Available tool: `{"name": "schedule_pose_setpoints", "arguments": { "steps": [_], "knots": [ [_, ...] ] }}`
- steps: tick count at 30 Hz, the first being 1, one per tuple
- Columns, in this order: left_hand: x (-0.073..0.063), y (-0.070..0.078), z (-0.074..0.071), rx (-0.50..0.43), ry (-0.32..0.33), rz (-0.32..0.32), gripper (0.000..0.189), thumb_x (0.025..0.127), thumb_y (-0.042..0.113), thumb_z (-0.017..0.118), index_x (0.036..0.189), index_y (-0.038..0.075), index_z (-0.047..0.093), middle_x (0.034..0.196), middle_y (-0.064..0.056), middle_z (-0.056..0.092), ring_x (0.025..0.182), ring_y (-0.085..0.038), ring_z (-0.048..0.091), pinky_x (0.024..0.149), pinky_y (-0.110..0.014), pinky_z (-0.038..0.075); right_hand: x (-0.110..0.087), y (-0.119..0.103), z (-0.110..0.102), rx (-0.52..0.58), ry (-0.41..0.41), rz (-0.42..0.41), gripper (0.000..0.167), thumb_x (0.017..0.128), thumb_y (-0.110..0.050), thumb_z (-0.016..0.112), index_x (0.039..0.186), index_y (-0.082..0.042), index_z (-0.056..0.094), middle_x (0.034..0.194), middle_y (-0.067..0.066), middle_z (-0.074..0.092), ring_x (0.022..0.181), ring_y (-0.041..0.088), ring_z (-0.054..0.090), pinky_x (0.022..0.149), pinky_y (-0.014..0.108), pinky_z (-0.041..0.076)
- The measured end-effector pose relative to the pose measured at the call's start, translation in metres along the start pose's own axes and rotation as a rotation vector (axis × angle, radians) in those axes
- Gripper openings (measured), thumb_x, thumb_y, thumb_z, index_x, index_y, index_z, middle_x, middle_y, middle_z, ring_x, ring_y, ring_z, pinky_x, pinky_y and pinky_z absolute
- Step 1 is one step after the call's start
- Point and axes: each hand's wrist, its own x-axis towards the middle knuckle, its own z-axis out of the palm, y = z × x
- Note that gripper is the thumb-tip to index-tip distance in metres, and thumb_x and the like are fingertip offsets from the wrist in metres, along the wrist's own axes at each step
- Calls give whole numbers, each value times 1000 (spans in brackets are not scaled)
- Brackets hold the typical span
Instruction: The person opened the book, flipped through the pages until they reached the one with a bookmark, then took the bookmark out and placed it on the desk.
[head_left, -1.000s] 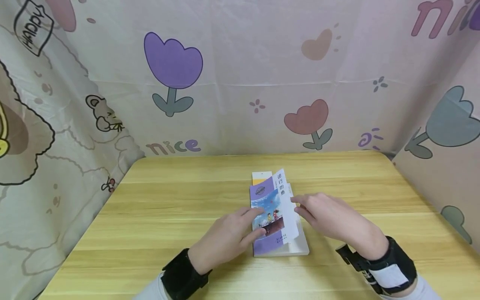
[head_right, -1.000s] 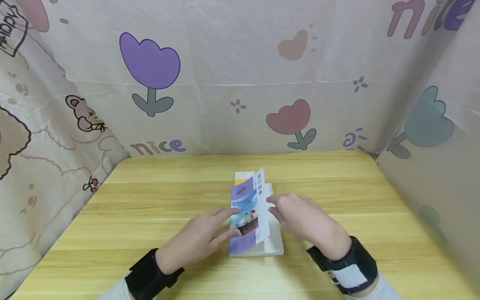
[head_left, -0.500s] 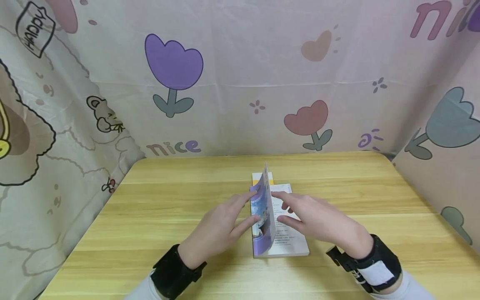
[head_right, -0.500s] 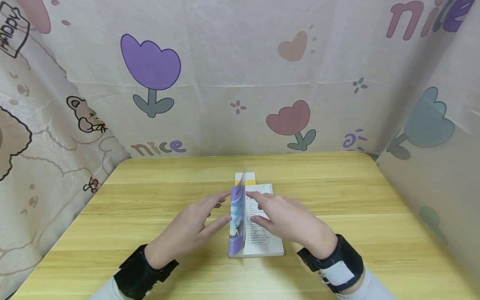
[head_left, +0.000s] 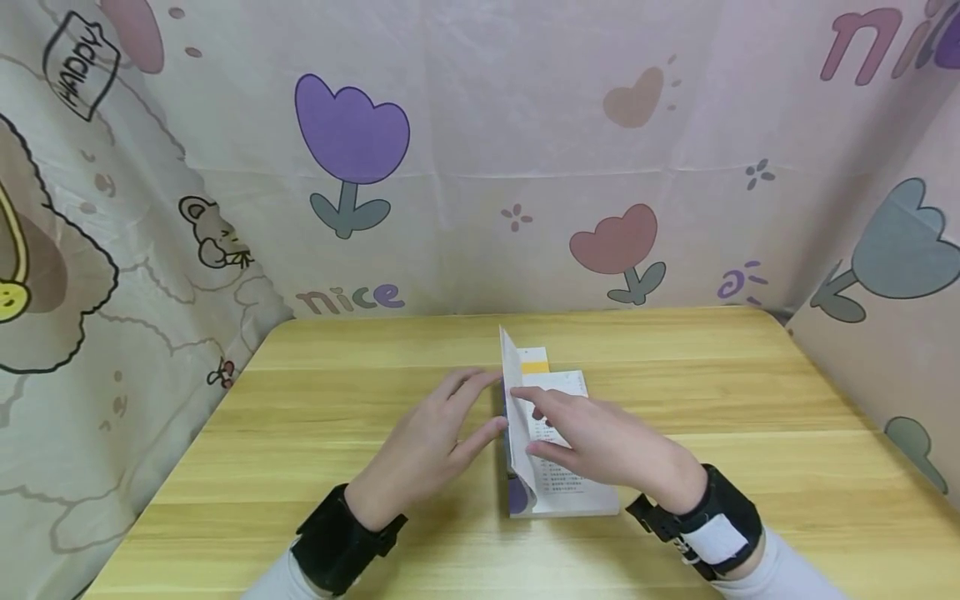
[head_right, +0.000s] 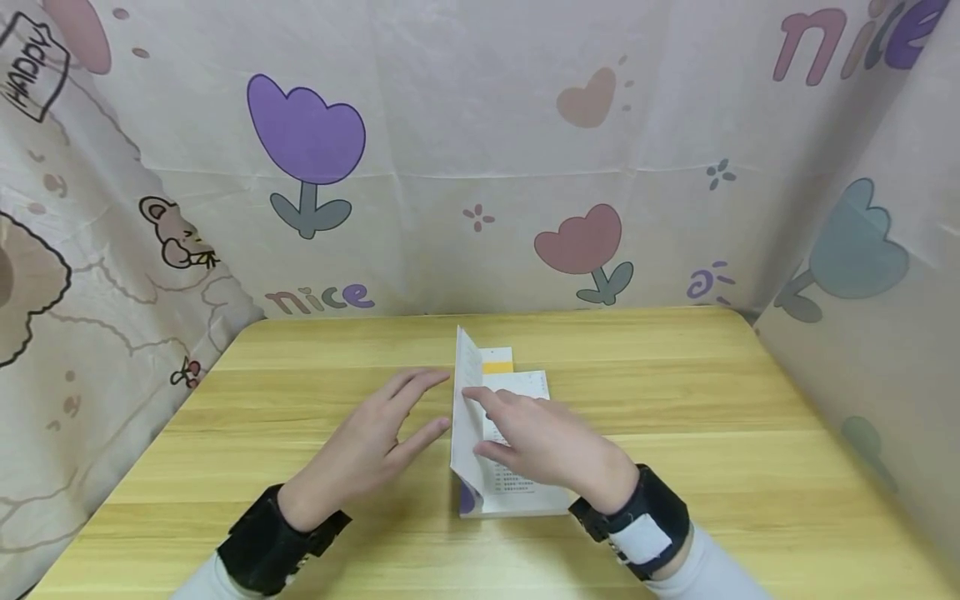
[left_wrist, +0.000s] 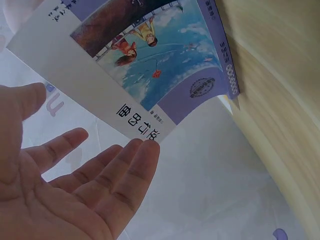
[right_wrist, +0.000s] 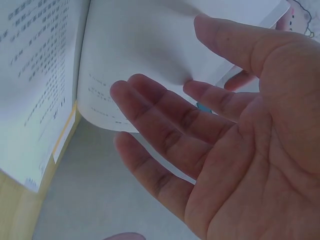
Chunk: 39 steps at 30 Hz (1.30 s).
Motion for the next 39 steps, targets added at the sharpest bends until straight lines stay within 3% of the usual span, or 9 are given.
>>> {"name": "schedule_pose_setpoints", "arguments": {
  "steps": [6,13,19,26,34,39],
  "knots": [
    [0,-4,-2,28,8,-5,50,106,34,69,150,12,59,150,-13,62,131,-31,69,106,-47,61,5,-5,5,-7,-15,4,64,105,-32,71,161,-13,45,135,12,72,119,26,74,96,46,64],
    [1,-5,-3,36,9,-8,45,107,32,68,145,10,64,150,-13,63,134,-31,67,109,-47,59,7,-8,6,-25,-4,-18,64,104,-32,73,160,-12,47,131,11,72,105,24,75,85,38,63],
    [1,-7,-1,49,17,-3,45,105,30,71,143,7,66,150,-16,65,135,-33,67,109,-49,59,5,-5,1,-39,46,-25,63,104,-31,72,159,-11,48,133,13,72,115,27,74,95,45,64],
    [1,-7,-1,51,4,-7,43,105,27,70,144,8,66,151,-16,64,135,-33,67,108,-48,59,3,-5,-2,-70,92,-43,64,108,-42,65,161,-12,46,142,13,69,123,27,73,102,48,62],
    [0,-9,-3,63,-27,-5,34,104,19,68,137,11,71,155,-15,61,138,-32,65,110,-46,58,5,-7,-1,-116,89,-18,56,109,-53,56,152,-16,59,131,5,71,104,17,71,87,38,64],
    [-1,-14,-3,83,-24,19,28,100,12,69,128,11,75,158,-17,58,140,-35,63,110,-47,58,4,-6,-8,-105,98,16,52,109,-50,58,145,-13,64,134,8,72,114,22,73,94,44,64]
  ]
}}
